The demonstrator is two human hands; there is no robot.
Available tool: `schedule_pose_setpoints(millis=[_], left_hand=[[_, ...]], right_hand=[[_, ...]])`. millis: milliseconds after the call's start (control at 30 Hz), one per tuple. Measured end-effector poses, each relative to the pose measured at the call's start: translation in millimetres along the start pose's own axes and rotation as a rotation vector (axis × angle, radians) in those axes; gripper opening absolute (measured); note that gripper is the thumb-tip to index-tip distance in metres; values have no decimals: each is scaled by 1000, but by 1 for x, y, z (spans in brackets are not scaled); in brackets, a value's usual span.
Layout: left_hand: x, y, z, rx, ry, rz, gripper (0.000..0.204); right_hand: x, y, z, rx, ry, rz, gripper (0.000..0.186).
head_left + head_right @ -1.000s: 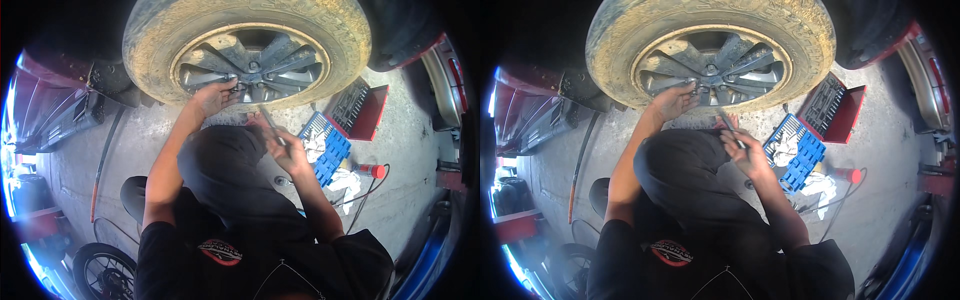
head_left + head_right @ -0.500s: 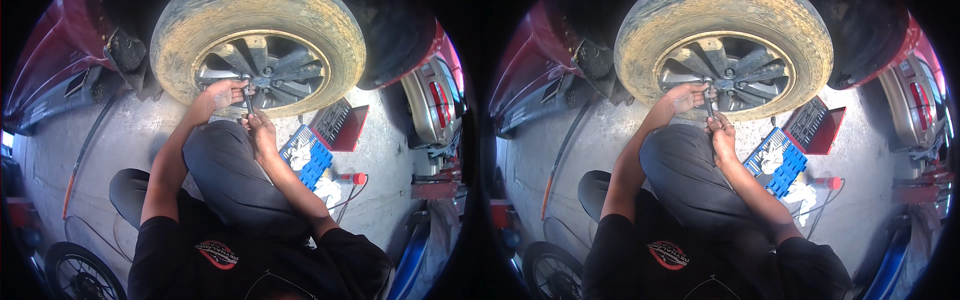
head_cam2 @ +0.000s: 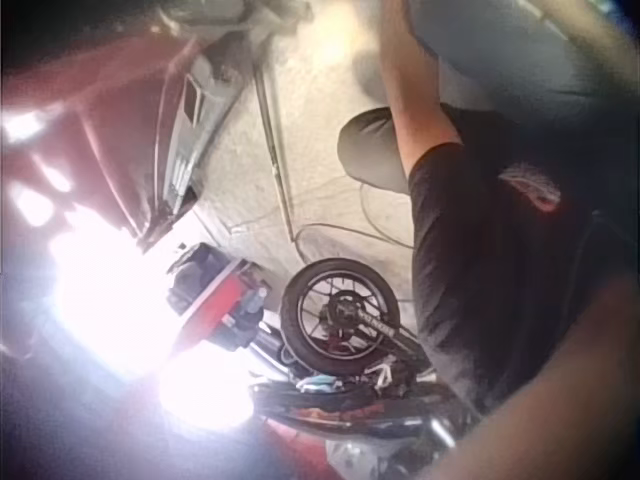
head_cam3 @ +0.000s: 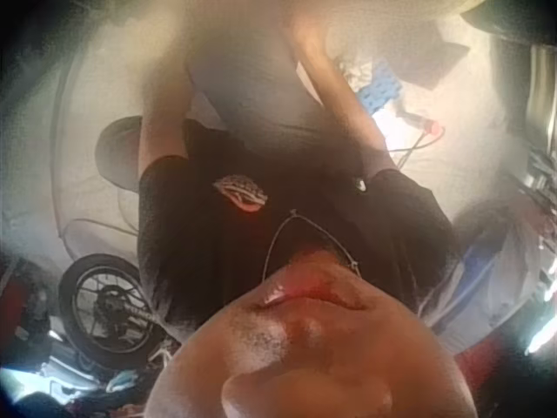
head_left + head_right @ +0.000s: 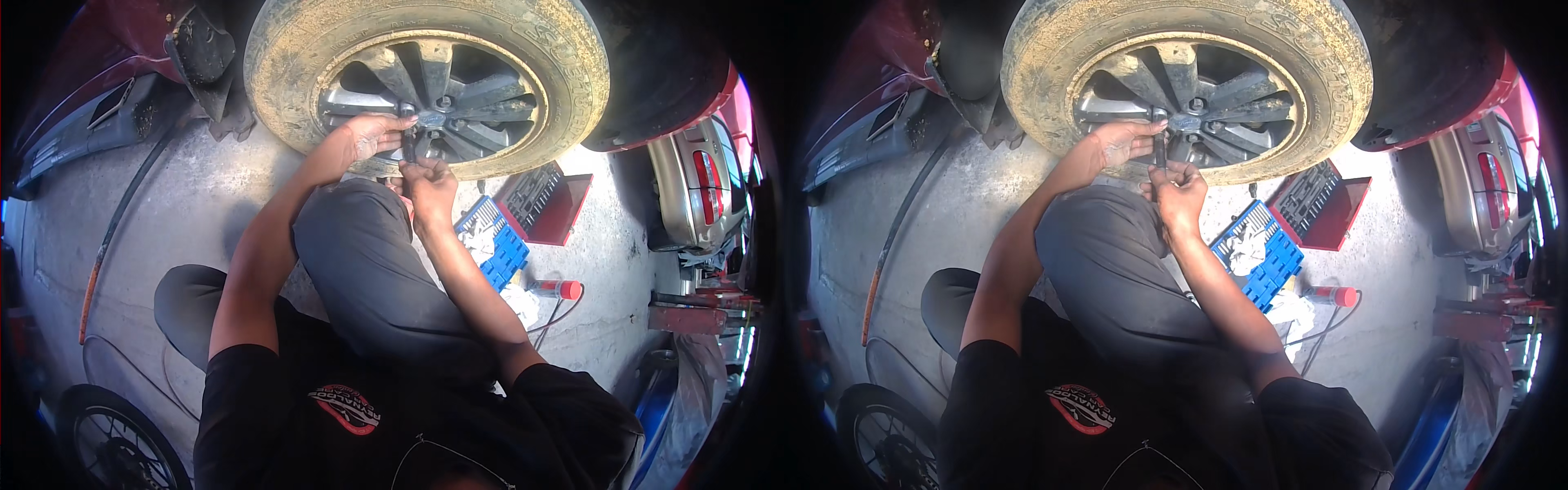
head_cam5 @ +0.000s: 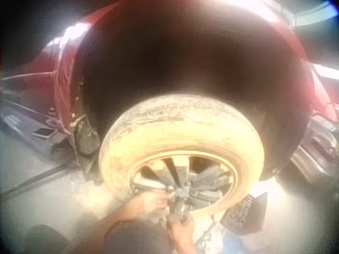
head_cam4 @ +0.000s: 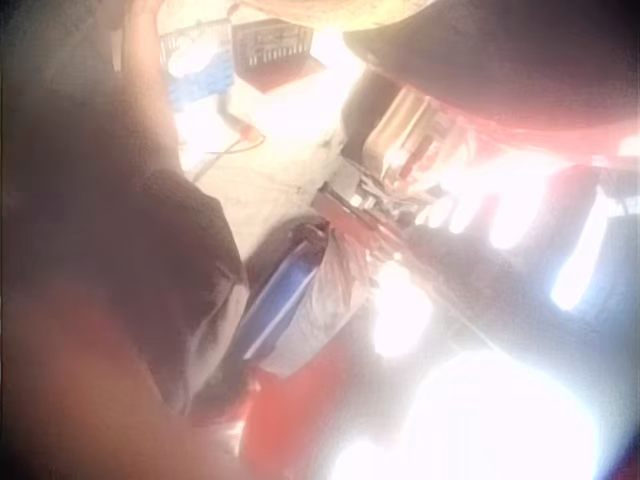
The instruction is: The person cleans a set of lug nuts with a cloth, applies grease to them by hand, and then mounts a tire onto a car's wheel hub. They proceed to hand-thread each lug nut onto the wheel studs and then tighten them using a socket wrench.
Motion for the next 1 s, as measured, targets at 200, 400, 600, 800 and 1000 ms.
schedule_pose_setpoints(millis=[200,400,600,800,1000], left_hand=[[0,-3,1,18,20,-4,32],[-1,5,-8,-104,-28,-41,29],[-7,13,0,283,-25,97,30],[1,13,13,118,-61,48,30],[2,15,2,14,-53,61,33]], right_hand=[[6,-2,-8,-15,-56,-46,42],[13,-13,-21,-31,-166,-112,25],[-12,-31,-10,243,-708,-345,26],[10,-7,-12,303,-424,-347,32],[-1,-1,-7,121,-190,-200,25]])
Point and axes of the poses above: each hand's wrist, its own y-axis away from the middle knuckle, its own z-axis out of the back of the hand, x = y × z, the point moved 1 cm from there along -y, towards the middle knuckle, and after that the axes turned 13 degrees about y, right-handed, at the moved point
